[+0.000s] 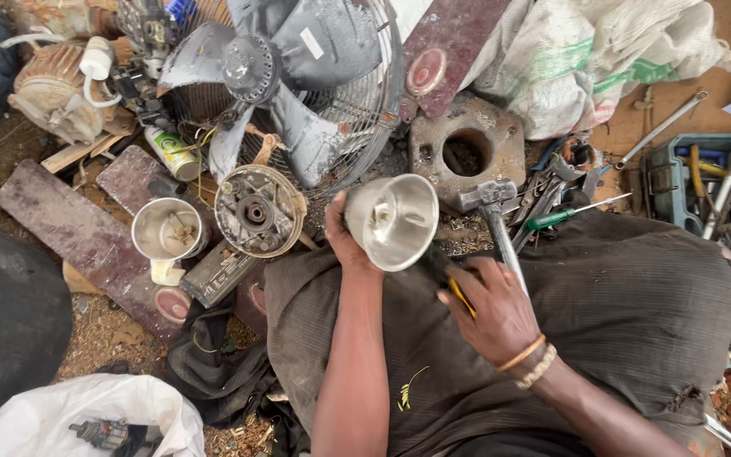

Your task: The person disassembles a small white plastic fan component using pliers and a screwdriver, then uses a hammer to tap out a metal piece. They place the removed metal piece into a metal cup and continue working on the component.

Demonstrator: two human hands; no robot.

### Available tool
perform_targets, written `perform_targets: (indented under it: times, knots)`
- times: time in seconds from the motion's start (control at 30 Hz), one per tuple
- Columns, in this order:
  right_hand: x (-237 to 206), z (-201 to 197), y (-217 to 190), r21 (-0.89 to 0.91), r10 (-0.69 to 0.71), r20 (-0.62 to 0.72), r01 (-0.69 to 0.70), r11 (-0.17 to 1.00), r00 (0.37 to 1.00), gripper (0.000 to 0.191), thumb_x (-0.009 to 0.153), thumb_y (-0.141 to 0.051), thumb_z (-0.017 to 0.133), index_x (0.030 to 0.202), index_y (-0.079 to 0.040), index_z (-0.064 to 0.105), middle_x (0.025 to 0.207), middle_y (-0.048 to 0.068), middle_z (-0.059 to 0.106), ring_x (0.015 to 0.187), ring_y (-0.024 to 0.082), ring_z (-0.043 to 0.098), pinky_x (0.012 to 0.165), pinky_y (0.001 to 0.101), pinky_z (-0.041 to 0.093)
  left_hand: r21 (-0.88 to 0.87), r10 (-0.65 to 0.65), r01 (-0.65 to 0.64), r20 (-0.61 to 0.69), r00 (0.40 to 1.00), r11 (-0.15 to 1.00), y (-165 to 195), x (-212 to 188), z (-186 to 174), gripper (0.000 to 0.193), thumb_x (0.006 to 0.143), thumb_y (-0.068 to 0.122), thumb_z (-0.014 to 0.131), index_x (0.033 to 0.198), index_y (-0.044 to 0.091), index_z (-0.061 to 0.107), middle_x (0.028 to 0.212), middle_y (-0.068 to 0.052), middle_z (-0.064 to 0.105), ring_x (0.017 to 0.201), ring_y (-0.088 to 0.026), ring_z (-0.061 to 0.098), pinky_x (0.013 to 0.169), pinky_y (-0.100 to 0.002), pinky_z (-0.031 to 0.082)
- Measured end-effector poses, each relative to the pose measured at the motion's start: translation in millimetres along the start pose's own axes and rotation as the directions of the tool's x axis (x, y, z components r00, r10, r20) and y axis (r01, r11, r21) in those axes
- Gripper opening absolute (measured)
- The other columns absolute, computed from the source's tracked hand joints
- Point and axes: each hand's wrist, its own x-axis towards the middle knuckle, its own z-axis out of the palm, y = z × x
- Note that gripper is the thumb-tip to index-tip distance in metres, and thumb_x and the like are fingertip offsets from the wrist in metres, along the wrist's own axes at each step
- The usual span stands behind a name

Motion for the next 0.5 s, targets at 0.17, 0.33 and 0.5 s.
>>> perform_targets:
  times: [0.17,0.33,0.5]
  knots:
    - [56,4,-13,0.158,0.075,-0.097,-0.059,0.986,0.992,0.030,0.088,-0.015,0.073,0.114,-0.003,0.066,0.097,0.017,0.069,0.083,0.038,0.069,0.071,0.0472,0.054,0.142,-0.063,0.070,-0.048,0.997,0.987,-32,1,-6,0.030,0.089,0.033,0.067,0.104,0.007,0.070,0.099,-0.010,0.074,0.088,-0.026,0.072,0.080,-0.041,0.061]
    - [72,24,2,0.022,-0.080,-0.140,0.084,0.996,0.987,0.028,0.081,-0.012,0.075,0.105,0.000,0.066,0.091,0.018,0.068,0.081,0.041,0.066,0.070,0.0498,0.053,0.147,-0.043,0.049,-0.045,0.998,0.988,-37,5,-10,0.026,0.090,0.029,0.068,0.103,0.007,0.069,0.097,-0.009,0.074,0.085,-0.025,0.071,0.080,-0.040,0.060]
    - [72,40,20,-0.097,-0.106,-0.065,0.099,0.990,0.992,0.018,0.087,-0.013,0.069,0.096,0.001,0.061,0.088,0.019,0.064,0.080,0.040,0.066,0.071,0.0504,0.053,0.142,-0.082,0.089,-0.057,0.995,0.986,-39,4,-8,0.027,0.089,0.028,0.068,0.102,0.004,0.069,0.094,-0.012,0.075,0.083,-0.026,0.072,0.079,-0.040,0.061]
